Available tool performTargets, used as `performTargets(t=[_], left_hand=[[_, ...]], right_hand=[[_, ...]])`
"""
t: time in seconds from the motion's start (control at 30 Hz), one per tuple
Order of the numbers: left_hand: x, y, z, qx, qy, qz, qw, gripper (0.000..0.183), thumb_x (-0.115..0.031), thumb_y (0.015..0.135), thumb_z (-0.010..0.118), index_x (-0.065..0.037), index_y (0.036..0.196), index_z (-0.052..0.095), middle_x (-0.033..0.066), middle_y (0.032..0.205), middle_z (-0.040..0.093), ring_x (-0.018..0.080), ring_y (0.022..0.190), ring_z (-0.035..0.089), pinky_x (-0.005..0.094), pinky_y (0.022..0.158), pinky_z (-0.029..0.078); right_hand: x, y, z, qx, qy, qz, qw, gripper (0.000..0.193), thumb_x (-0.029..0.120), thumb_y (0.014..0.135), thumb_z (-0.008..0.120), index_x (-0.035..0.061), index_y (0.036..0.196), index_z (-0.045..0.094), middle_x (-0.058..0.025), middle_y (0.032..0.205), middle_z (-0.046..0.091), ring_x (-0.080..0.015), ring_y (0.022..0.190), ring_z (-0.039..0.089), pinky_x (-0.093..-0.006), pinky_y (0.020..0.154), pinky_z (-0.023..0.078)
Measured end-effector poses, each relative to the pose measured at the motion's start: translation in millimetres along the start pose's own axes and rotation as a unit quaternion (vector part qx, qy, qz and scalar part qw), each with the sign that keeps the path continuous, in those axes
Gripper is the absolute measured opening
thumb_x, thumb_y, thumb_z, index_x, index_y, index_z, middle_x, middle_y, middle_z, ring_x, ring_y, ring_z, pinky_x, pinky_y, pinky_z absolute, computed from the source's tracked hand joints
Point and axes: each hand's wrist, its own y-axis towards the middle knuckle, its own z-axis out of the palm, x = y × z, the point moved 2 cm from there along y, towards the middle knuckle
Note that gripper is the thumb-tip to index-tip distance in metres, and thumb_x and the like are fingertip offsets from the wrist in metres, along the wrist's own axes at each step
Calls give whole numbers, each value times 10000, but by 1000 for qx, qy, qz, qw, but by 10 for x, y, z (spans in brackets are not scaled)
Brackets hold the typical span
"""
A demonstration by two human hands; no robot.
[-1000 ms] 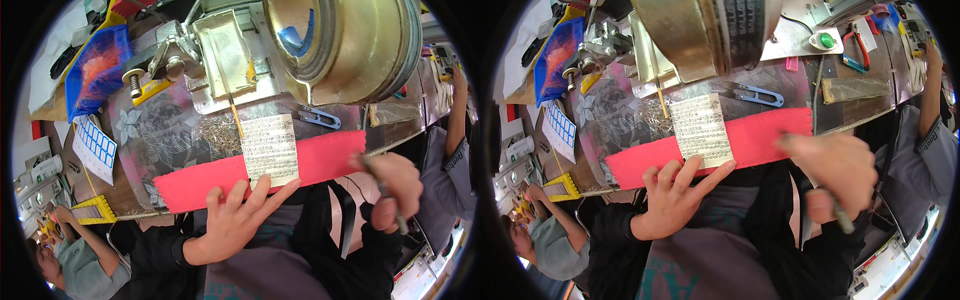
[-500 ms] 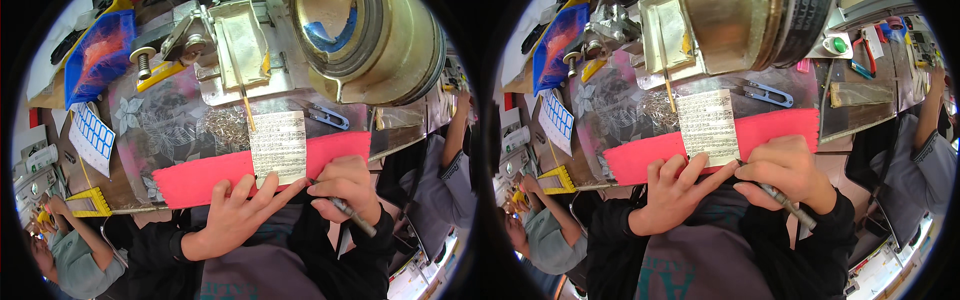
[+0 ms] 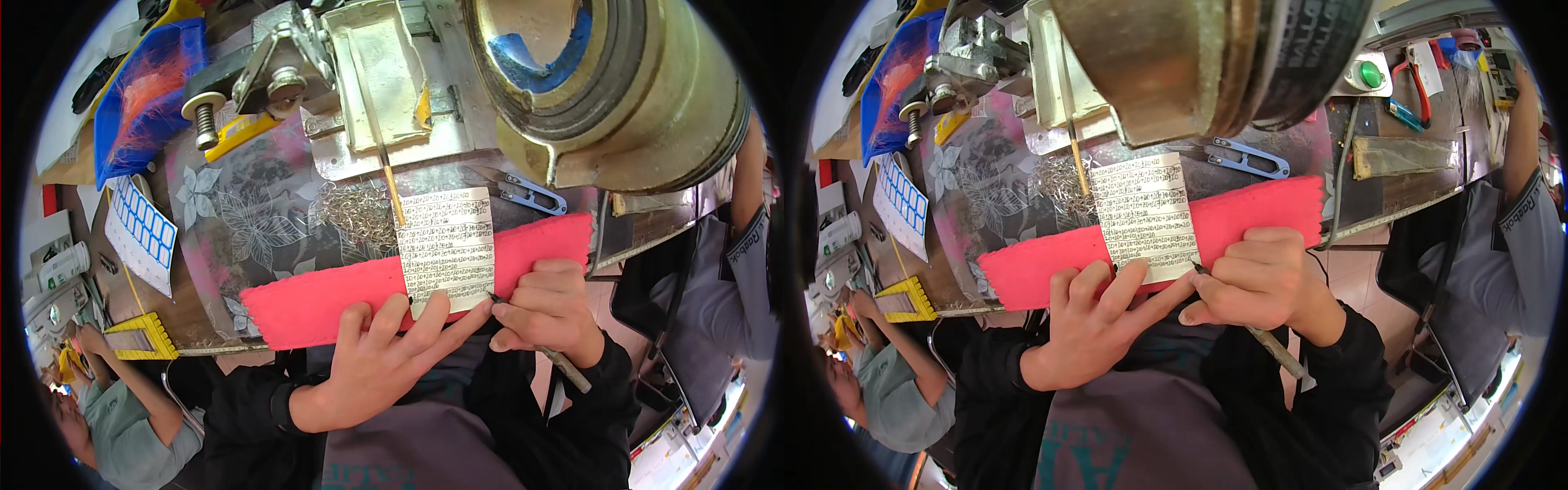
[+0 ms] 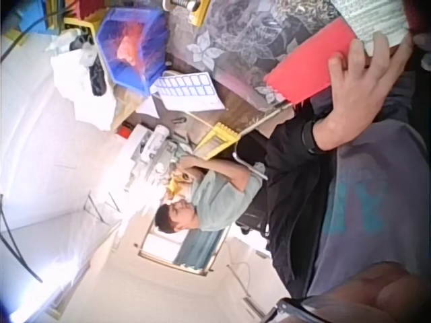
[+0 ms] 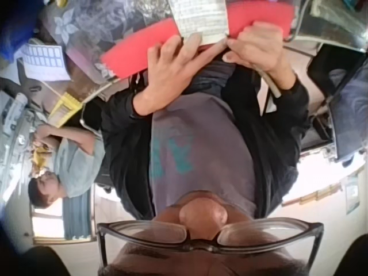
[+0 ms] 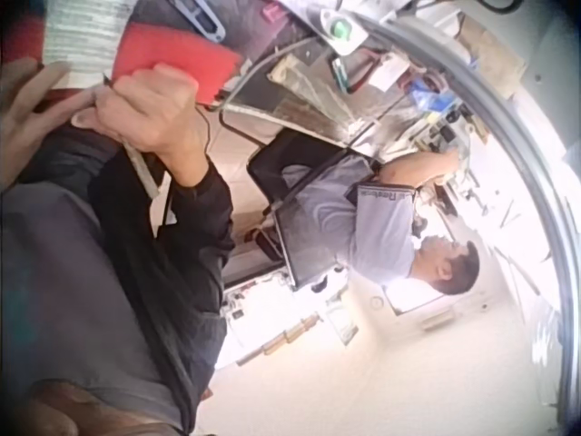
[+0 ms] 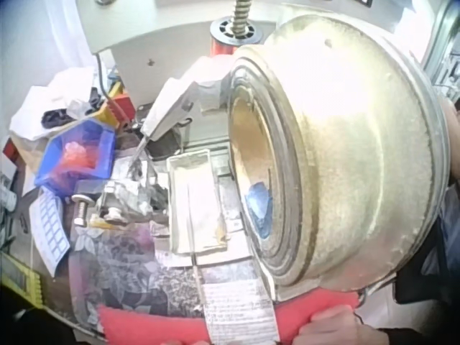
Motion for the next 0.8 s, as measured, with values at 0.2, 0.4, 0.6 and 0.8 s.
performTargets(t=[0.2, 0.4, 0.6, 0.8], left_hand=[[-2, 0, 4, -3, 0, -1, 1000, 619, -111, 816, 672, -444, 1337, 642, -43, 1256, 480, 202, 1039, 459, 372, 777, 393], [-3, 2, 10, -8, -1, -3, 1000, 636, -91, 807, 665, -442, 1337, 642, -42, 1244, 483, 202, 1032, 457, 371, 766, 391], [2, 10, 8, -10, 0, 0, 1000, 645, -81, 794, 665, -434, 1333, 646, -40, 1231, 483, 200, 1017, 452, 365, 758, 391], [0, -1, 19, -12, -3, 1, 1000, 610, -109, 813, 667, -434, 1329, 650, -40, 1230, 478, 202, 1011, 450, 364, 756, 392]], right_hand=[[-9, -7, 19, -10, -10, -11, 1000, 352, 379, 752, 843, 102, 807, 633, 41, 571, 444, -106, 452, 447, -261, 418, 270], [-8, 2, 15, -13, -8, -13, 1000, 357, 382, 755, 839, 98, 803, 627, 41, 570, 434, -108, 451, 441, -265, 419, 269], [-5, -1, 28, -16, -14, -14, 1000, 355, 378, 760, 837, 101, 793, 619, 42, 572, 432, -109, 449, 432, -265, 418, 268], [-7, 6, 29, -12, -23, -20, 999, 352, 367, 757, 838, 104, 782, 604, 43, 571, 430, -106, 445, 425, -263, 415, 268]])
